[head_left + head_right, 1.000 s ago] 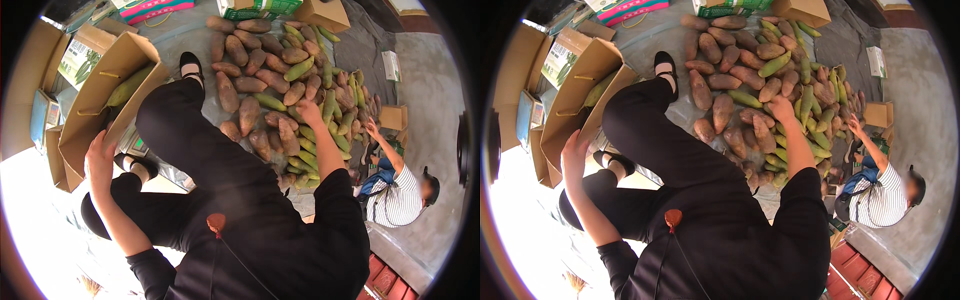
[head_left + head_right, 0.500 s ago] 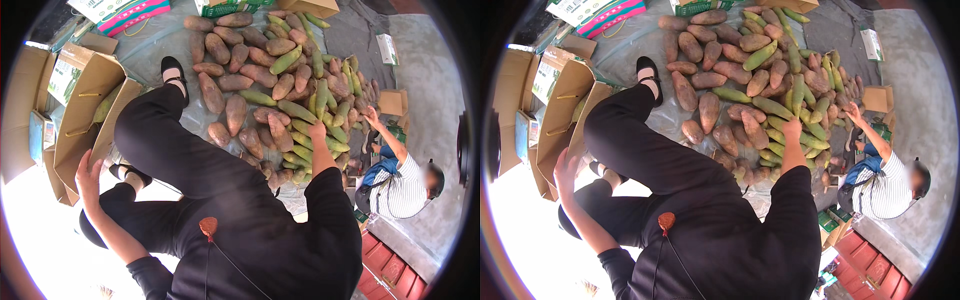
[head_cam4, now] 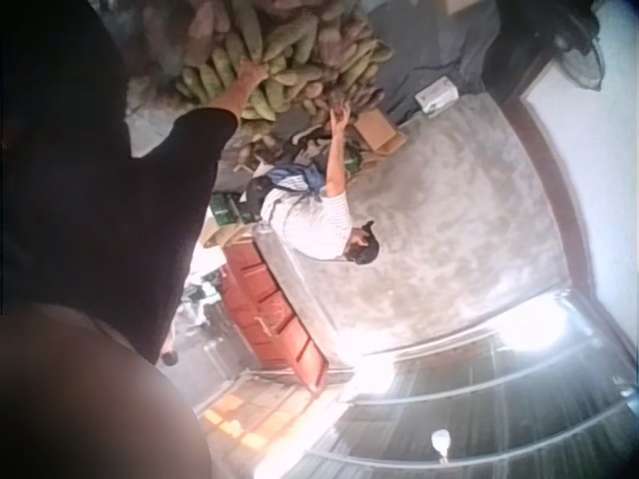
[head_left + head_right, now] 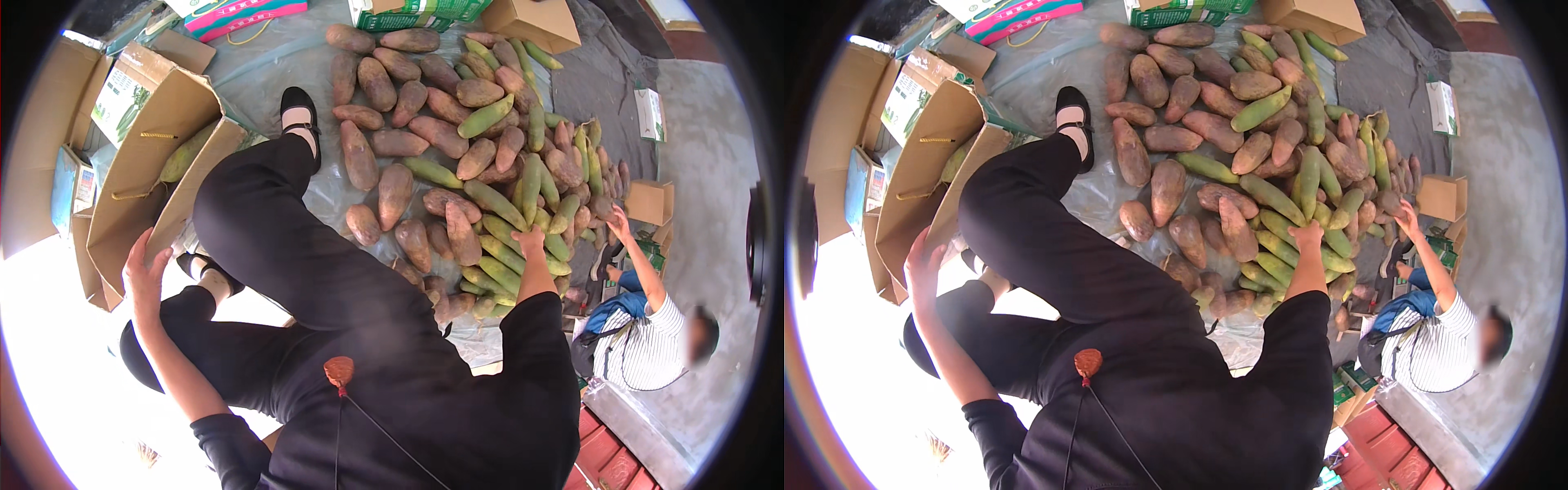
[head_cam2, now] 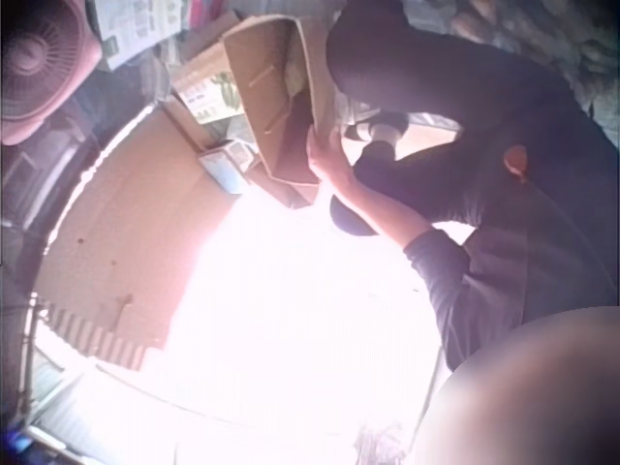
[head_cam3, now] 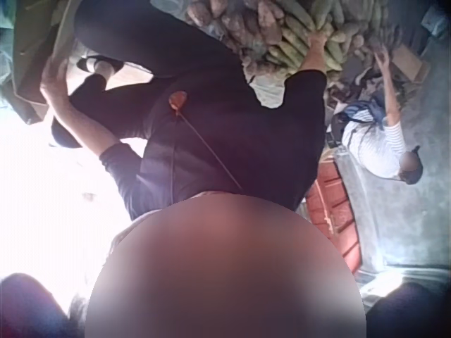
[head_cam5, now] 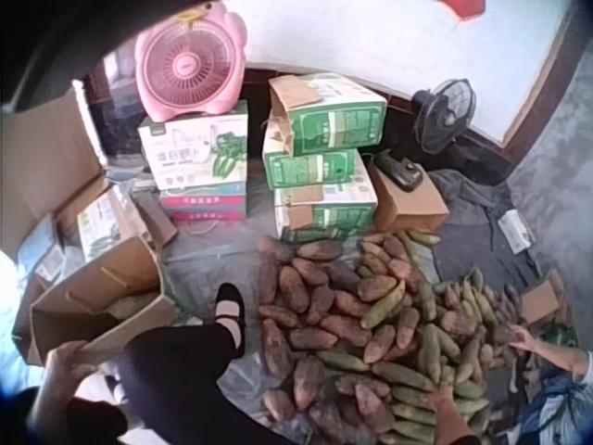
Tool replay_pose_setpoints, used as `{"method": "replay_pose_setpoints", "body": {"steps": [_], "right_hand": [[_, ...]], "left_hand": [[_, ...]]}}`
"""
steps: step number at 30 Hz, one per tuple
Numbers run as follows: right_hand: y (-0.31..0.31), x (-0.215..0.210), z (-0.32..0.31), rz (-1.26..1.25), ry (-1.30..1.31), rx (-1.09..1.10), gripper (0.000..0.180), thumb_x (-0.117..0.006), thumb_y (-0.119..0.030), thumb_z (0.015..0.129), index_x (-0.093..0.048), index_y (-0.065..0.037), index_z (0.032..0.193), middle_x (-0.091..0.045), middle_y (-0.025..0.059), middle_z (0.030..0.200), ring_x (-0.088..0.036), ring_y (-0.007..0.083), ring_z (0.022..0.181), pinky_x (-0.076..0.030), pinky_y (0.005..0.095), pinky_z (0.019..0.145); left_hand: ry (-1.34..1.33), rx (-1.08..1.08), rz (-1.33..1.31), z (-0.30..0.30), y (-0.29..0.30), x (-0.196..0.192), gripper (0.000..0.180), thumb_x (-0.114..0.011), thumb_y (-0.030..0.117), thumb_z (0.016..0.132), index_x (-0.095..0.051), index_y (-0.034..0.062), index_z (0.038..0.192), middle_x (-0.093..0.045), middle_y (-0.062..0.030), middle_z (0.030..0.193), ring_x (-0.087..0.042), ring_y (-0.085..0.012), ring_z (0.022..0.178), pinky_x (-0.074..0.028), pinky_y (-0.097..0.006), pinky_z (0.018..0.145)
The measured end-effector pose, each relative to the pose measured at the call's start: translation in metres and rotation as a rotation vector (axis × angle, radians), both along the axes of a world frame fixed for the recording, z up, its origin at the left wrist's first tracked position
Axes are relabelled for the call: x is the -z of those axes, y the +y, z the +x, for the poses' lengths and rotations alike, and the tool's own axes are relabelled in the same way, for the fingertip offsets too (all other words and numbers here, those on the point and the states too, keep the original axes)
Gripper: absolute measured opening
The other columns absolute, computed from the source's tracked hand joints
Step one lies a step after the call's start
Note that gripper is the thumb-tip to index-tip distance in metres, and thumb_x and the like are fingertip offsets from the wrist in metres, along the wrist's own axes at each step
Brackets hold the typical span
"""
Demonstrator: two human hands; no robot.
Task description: Sorting and packing green produce (likely melons or gourds) into boxes while weighing them.
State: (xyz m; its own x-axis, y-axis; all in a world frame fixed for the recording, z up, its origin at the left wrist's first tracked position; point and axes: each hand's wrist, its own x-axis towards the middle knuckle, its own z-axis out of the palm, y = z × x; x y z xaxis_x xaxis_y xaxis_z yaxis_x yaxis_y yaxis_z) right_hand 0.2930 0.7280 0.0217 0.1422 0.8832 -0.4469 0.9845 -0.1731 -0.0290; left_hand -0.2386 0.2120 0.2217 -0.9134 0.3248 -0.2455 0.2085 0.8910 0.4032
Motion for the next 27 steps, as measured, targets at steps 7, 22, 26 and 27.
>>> {"method": "replay_pose_setpoints", "body": {"steps": [7, 22, 26, 27], "right_hand": [[0.007, 0.004, 0.002, -0.101, -0.067, 0.04, 0.091, -0.08, -0.018, 0.062, -0.032, 0.001, 0.137, -0.036, 0.0252, 0.133, -0.046, 0.0337, 0.119, -0.042, 0.0384, 0.098], [-0.035, 0.011, -0.019, 0.029, -0.128, -0.094, 0.087, -0.076, -0.021, 0.068, -0.027, -0.012, 0.14, -0.037, 0.0224, 0.133, -0.046, 0.035, 0.118, -0.043, 0.0403, 0.096], [-0.035, -0.017, -0.029, 0.087, -0.154, 0.004, 0.076, -0.075, -0.021, 0.07, -0.034, -0.017, 0.134, -0.041, 0.0215, 0.127, -0.049, 0.0356, 0.113, -0.045, 0.0424, 0.093], [-0.032, -0.02, -0.028, 0.045, -0.176, -0.005, 0.069, -0.074, -0.021, 0.071, -0.039, -0.016, 0.129, -0.043, 0.0201, 0.125, -0.051, 0.0351, 0.111, -0.047, 0.0429, 0.09]], "left_hand": [[-0.023, -0.005, 0.023, -0.003, 0.004, 0.0, 0.047, -0.071, 0.019, 0.075, -0.058, 0.0035, 0.118, -0.062, -0.0167, 0.111, -0.06, -0.028, 0.101, -0.045, -0.036, 0.089], [0.006, 0.004, -0.052, 0.002, 0.002, -0.005, 0.045, -0.069, 0.018, 0.077, -0.057, 0.0046, 0.119, -0.062, -0.0173, 0.113, -0.059, -0.03, 0.105, -0.044, -0.037, 0.09], [-0.015, 0.014, -0.032, -0.001, 0.01, 0.001, 0.044, -0.069, 0.017, 0.077, -0.057, 0.0042, 0.118, -0.062, -0.0174, 0.112, -0.059, -0.0306, 0.104, -0.044, -0.037, 0.09], [-0.013, 0.014, -0.029, -0.003, 0.011, 0.002, 0.044, -0.069, 0.017, 0.077, -0.057, 0.0042, 0.118, -0.062, -0.0174, 0.112, -0.059, -0.0306, 0.104, -0.044, -0.037, 0.09]]}}
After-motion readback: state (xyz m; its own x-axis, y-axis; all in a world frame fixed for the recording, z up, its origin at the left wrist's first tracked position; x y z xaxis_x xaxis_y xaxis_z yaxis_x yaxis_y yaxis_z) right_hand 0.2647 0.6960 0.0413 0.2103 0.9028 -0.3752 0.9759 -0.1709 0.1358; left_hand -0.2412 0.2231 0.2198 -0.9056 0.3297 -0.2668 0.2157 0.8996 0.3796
